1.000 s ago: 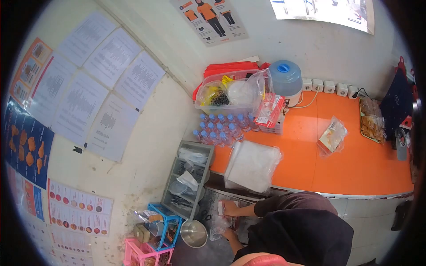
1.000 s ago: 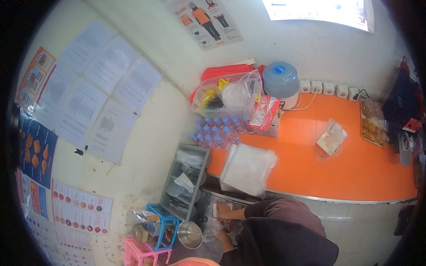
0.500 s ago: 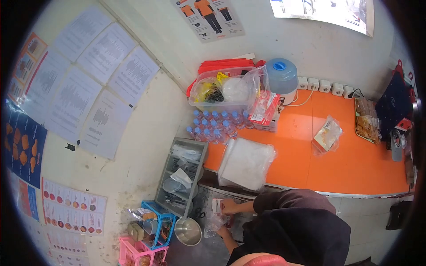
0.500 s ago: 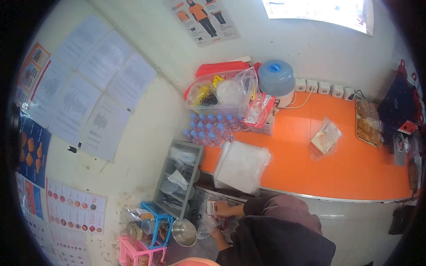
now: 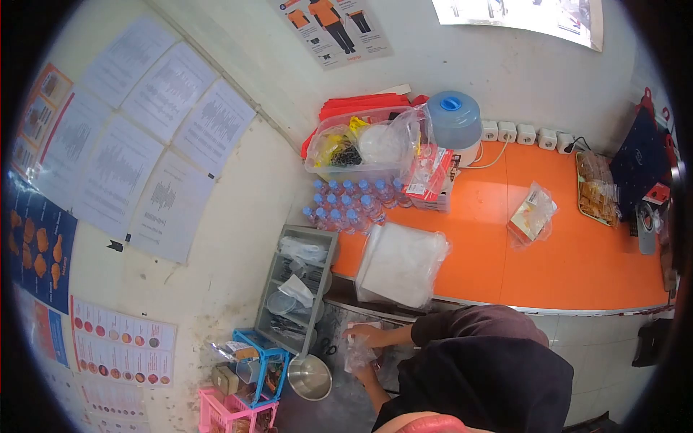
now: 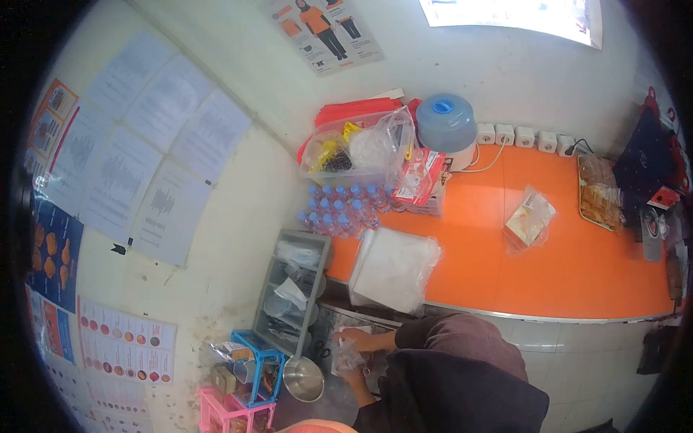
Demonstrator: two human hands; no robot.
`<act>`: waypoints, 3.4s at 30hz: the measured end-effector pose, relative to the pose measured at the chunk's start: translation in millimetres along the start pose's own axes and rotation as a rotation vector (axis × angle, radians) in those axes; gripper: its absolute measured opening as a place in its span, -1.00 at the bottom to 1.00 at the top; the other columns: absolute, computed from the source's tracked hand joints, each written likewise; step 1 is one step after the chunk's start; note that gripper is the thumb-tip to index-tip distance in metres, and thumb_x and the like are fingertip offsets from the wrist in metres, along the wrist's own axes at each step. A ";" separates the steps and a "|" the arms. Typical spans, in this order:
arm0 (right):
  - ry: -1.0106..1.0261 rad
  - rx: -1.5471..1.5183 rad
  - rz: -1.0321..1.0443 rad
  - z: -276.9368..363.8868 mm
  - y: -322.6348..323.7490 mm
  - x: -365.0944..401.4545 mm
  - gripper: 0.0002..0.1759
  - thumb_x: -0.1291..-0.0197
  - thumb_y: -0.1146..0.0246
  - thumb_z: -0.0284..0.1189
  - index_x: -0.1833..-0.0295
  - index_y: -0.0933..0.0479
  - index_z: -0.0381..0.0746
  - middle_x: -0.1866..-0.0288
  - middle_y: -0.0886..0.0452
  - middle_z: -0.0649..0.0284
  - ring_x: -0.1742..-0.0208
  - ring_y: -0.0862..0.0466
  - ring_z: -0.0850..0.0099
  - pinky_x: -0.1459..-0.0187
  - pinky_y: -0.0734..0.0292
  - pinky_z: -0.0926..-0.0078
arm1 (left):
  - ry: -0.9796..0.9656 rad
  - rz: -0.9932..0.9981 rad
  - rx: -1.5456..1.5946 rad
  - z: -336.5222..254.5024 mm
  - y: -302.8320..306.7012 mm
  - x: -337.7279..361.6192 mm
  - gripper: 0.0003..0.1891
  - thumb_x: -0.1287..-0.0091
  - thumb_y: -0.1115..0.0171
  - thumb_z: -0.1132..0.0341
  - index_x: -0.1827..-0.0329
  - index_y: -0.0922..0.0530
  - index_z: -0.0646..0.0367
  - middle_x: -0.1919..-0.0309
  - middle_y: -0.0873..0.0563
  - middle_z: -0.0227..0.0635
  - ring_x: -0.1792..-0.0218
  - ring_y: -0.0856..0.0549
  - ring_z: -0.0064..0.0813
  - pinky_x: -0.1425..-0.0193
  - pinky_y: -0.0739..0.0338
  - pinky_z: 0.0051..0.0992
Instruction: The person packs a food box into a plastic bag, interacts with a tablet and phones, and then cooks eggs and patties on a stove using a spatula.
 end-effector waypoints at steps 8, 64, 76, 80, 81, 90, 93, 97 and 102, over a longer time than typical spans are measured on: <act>0.064 0.196 0.730 -16.1 -48.2 6.7 -0.48 0.11 -0.26 -0.44 -0.08 -0.42 -0.24 0.33 -0.55 0.06 0.16 -0.56 0.08 0.05 -0.44 0.25 | 0.211 -0.152 0.537 -21.5 10.8 0.3 -0.46 -0.05 -0.35 0.39 -0.09 -0.37 0.36 0.06 -0.56 -0.08 0.09 -0.57 -0.17 -0.03 -0.48 -0.24; 0.170 0.349 1.032 137.4 103.9 324.6 -0.81 -0.17 -0.03 -0.46 0.18 -0.53 -0.20 0.33 -0.52 0.21 0.40 -0.48 0.36 0.37 -0.36 0.42 | 1.037 -2.035 0.515 -184.5 -158.1 1095.8 -0.86 -0.28 -0.05 0.47 0.13 -0.50 0.21 0.23 -0.65 -0.28 0.23 -0.65 -0.48 0.10 -0.53 -0.52; 1.212 0.176 2.110 496.0 -194.3 1045.3 -0.78 -0.08 -0.06 -0.42 0.20 -0.57 -0.21 0.48 -0.59 0.15 0.50 -0.59 0.35 0.52 -0.49 0.36 | 1.227 -2.780 0.574 -318.2 -447.3 1429.1 -0.76 -0.15 -0.24 0.24 0.21 -0.56 0.19 0.38 -0.67 -0.25 0.32 -0.65 -0.42 0.20 -0.53 -0.43; 2.355 -0.197 1.938 619.8 -55.5 1361.9 -0.77 -0.06 -0.07 -0.40 0.20 -0.58 -0.16 0.42 -0.62 0.15 0.42 -0.63 0.30 0.49 -0.52 0.33 | 1.674 -2.643 0.600 -389.9 -548.3 1470.6 -0.71 -0.22 -0.21 0.14 0.20 -0.57 0.19 0.25 -0.69 -0.22 0.24 -0.65 -0.36 0.12 -0.51 -0.33; 2.646 -0.553 1.712 645.2 -7.1 1450.8 -0.77 -0.06 -0.07 -0.40 0.20 -0.58 -0.15 0.40 -0.63 0.14 0.40 -0.64 0.28 0.49 -0.53 0.33 | 1.742 -2.785 0.525 -432.2 -567.3 1473.0 -0.75 -0.21 -0.20 0.19 0.21 -0.57 0.19 0.27 -0.69 -0.23 0.22 -0.65 -0.38 0.11 -0.51 -0.36; 1.931 -1.027 3.055 857.4 798.2 1712.6 -0.68 -0.27 -0.02 -0.44 -0.12 -0.44 -0.20 0.15 -0.61 0.13 0.23 -0.62 0.44 0.18 -0.47 0.55 | 2.471 -3.399 0.003 -633.9 -707.0 1461.8 -0.77 -0.26 -0.10 0.23 0.24 -0.50 0.25 0.34 -0.65 -0.03 0.22 -0.64 -0.08 0.15 -0.48 -0.22; 2.017 -1.876 2.953 857.4 960.0 1644.6 -0.74 -0.24 0.00 -0.50 0.01 -0.50 -0.23 0.25 -0.61 0.17 0.23 -0.62 0.40 0.19 -0.47 0.50 | 3.022 -2.940 -0.019 -672.8 -772.7 1535.6 -0.79 -0.22 -0.10 0.28 0.20 -0.46 0.24 0.17 -0.61 -0.06 0.09 -0.55 -0.02 0.07 -0.42 -0.15; 2.038 -1.922 3.156 823.6 1009.1 1624.7 -0.76 -0.22 -0.02 -0.55 0.03 -0.50 -0.31 0.21 -0.60 0.10 0.22 -0.62 0.32 0.14 -0.47 0.45 | 3.493 -2.197 0.093 -739.6 -885.8 1650.6 -0.58 -0.17 -0.18 0.23 0.00 -0.42 0.33 -0.24 -0.35 -0.02 -0.29 -0.24 -0.02 -0.18 -0.26 -0.03; 2.841 -0.711 2.696 715.5 784.0 1802.5 -0.60 -0.25 -0.07 -0.28 -0.11 -0.46 -0.30 -0.10 -0.51 -0.04 -0.12 -0.51 0.09 -0.13 -0.37 0.27 | 3.733 -1.708 0.488 -806.1 -1016.3 1715.7 -0.50 -0.24 -0.12 0.02 -0.05 -0.40 0.27 -0.39 -0.14 -0.04 -0.43 -0.02 -0.14 -0.35 -0.03 -0.07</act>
Point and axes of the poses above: each hand's wrist, its own x-axis away from the middle knuckle, its own y-axis out of the back of the hand, z = x × y, the point moved 10 cm from there along -x, towards the middle knuckle
